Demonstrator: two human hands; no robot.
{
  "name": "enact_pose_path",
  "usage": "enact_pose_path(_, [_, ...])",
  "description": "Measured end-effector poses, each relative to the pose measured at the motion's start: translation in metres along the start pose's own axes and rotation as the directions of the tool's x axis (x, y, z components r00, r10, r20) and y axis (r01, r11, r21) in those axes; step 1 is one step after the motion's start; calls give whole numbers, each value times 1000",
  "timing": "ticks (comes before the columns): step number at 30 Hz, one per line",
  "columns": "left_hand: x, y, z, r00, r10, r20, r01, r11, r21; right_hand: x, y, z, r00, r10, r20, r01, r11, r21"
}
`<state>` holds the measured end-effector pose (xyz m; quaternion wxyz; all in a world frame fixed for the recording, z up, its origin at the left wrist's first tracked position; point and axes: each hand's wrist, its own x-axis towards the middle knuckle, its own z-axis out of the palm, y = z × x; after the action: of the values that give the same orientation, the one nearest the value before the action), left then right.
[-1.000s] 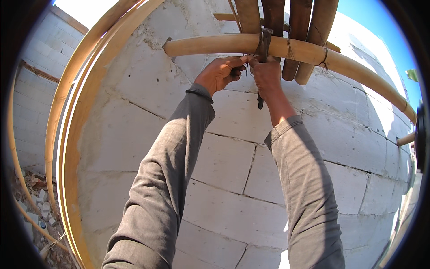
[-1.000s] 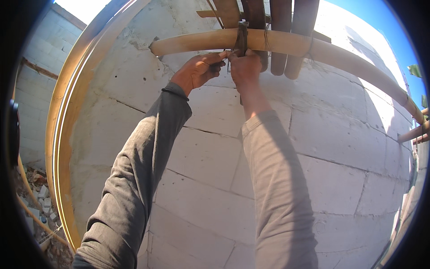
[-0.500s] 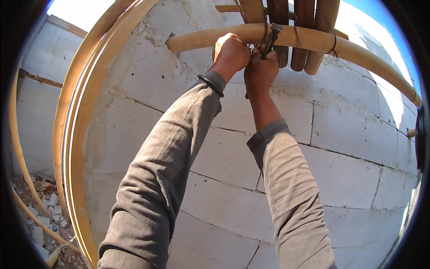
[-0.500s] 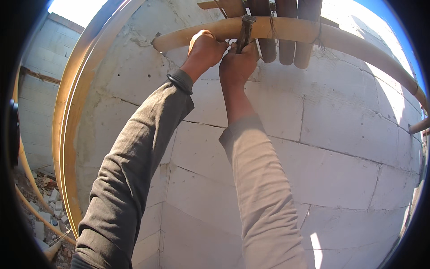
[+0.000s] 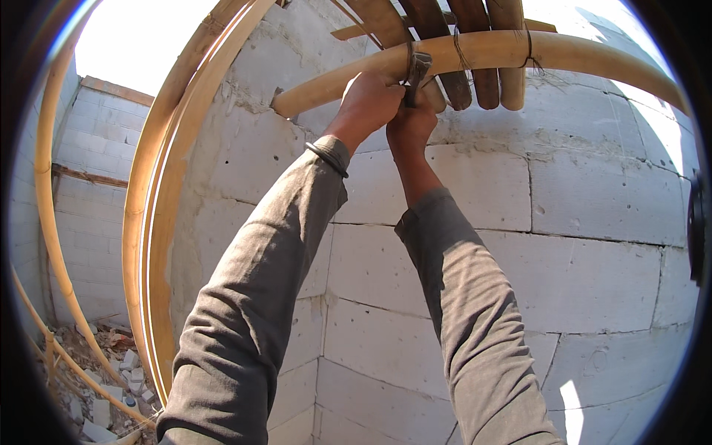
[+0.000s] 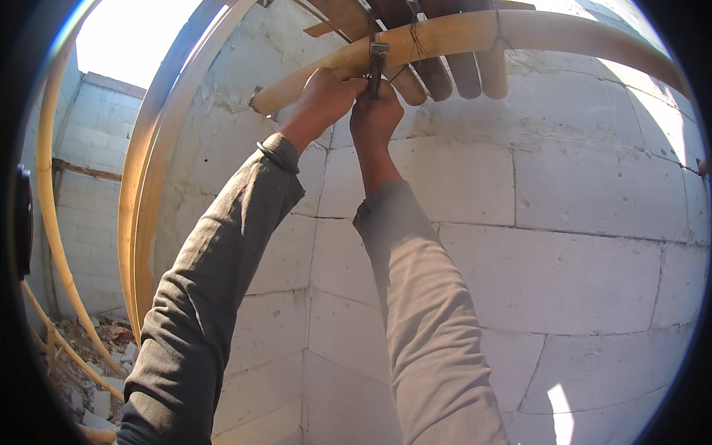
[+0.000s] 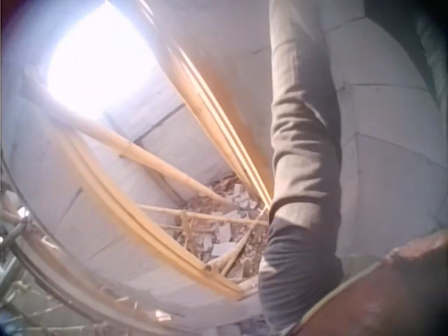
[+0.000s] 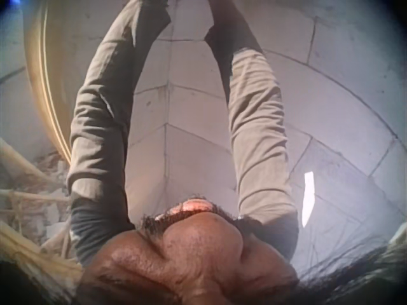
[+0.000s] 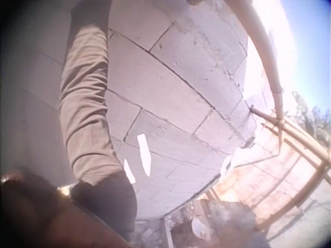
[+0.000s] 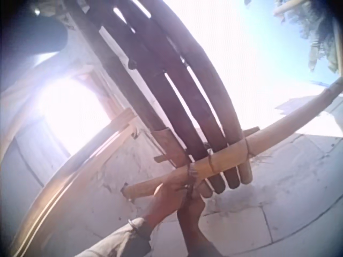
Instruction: The person secures bamboo poles to a horizontal crossbeam using wire and pliers. The person wraps wire around the joints and twists it tight with the tool.
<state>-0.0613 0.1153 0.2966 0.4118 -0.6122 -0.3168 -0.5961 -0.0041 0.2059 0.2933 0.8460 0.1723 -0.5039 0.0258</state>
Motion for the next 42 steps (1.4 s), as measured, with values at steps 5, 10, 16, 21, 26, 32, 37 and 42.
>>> enact_pose_path(5, [-2,-1,0,999,-27,26,33,972,-234,7,8,-18,988,84,130,-96,991,90])
enact_pose_path(10, [0,-5,5,995,-95,-2,90,953,-288,7,7,-25,960,129,249,-167,977,136])
enact_pose_path(16, [-17,12,8,973,-213,89,224,775,-591,9,-15,-46,854,295,428,-379,917,125])
enact_pose_path(21, [-11,6,14,940,-266,213,339,669,-662,8,-23,-51,825,320,466,-430,891,148])
enact_pose_path(26, [-4,-9,14,936,-242,254,350,591,-727,3,-34,-48,809,370,457,-465,878,112])
enact_pose_path(32, [-5,-2,22,963,-219,155,256,580,-773,0,-36,-47,803,439,403,-551,805,221])
enact_pose_path(37, [-1,1,15,947,-248,202,318,669,-671,-8,-33,-46,854,339,395,-442,873,207])
enact_pose_path(42, [8,-7,22,962,-270,-43,243,916,-318,-26,-47,-46,935,285,211,-318,938,140])
